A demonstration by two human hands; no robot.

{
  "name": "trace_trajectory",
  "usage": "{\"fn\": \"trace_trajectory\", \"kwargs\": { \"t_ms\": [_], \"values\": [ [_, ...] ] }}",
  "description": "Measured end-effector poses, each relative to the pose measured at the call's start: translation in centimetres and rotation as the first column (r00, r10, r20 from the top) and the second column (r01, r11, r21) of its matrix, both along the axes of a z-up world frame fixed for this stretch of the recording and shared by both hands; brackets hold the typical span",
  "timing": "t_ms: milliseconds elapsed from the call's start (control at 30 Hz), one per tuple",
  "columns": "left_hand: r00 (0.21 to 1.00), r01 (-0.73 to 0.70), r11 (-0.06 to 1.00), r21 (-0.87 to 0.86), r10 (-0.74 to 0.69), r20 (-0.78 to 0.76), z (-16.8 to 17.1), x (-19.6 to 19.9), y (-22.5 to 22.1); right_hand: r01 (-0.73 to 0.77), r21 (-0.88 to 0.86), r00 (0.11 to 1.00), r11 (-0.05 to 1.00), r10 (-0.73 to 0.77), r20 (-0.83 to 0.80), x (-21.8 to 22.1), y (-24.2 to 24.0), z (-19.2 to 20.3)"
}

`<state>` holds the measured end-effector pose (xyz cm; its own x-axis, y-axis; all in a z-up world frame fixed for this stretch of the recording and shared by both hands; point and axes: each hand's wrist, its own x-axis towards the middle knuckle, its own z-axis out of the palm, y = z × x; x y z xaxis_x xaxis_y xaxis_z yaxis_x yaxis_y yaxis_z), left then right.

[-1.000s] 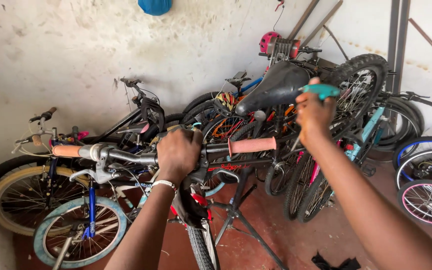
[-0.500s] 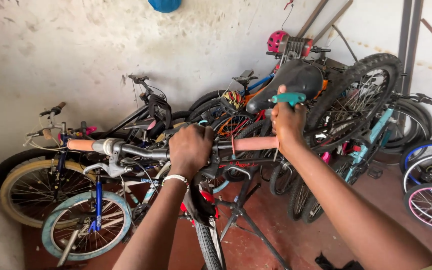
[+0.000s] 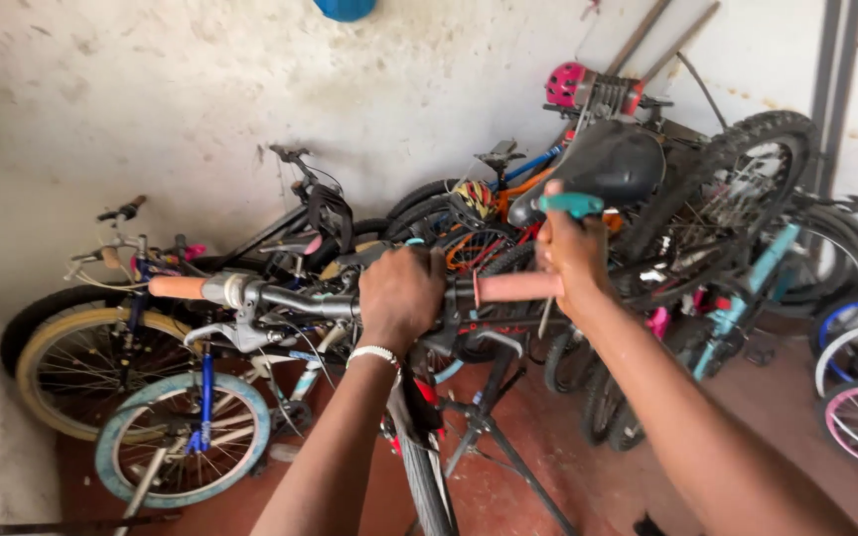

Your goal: Routing and adjusting brake cables and handlebars on a mountain bike using hand tools.

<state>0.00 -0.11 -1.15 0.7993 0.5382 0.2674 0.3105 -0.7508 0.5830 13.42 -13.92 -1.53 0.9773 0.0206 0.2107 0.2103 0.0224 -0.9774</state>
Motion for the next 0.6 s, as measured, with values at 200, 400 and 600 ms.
{"fn": "trace_trajectory", "kwargs": {
  "t_ms": [200,400,600],
  "values": [
    [0.997,0.011,0.999,-0.037,-0.008,0.078,-0.4,0.0,0.1,0.039,-0.020,0.998,0.999,-0.038,0.058,-0.7,-0.8,1.3],
    [0.997,0.007,0.995,-0.099,0.000,0.073,-0.4,-0.6,0.1,0.253,0.090,0.963,0.963,-0.260,0.073,0.8,-1.4,2.2],
    [0.988,0.029,0.991,-0.132,-0.008,0.154,-0.3,-0.8,0.5,0.387,0.188,0.921,0.903,-0.390,-0.024,9.2,-9.7,3.0]
  ]
}}
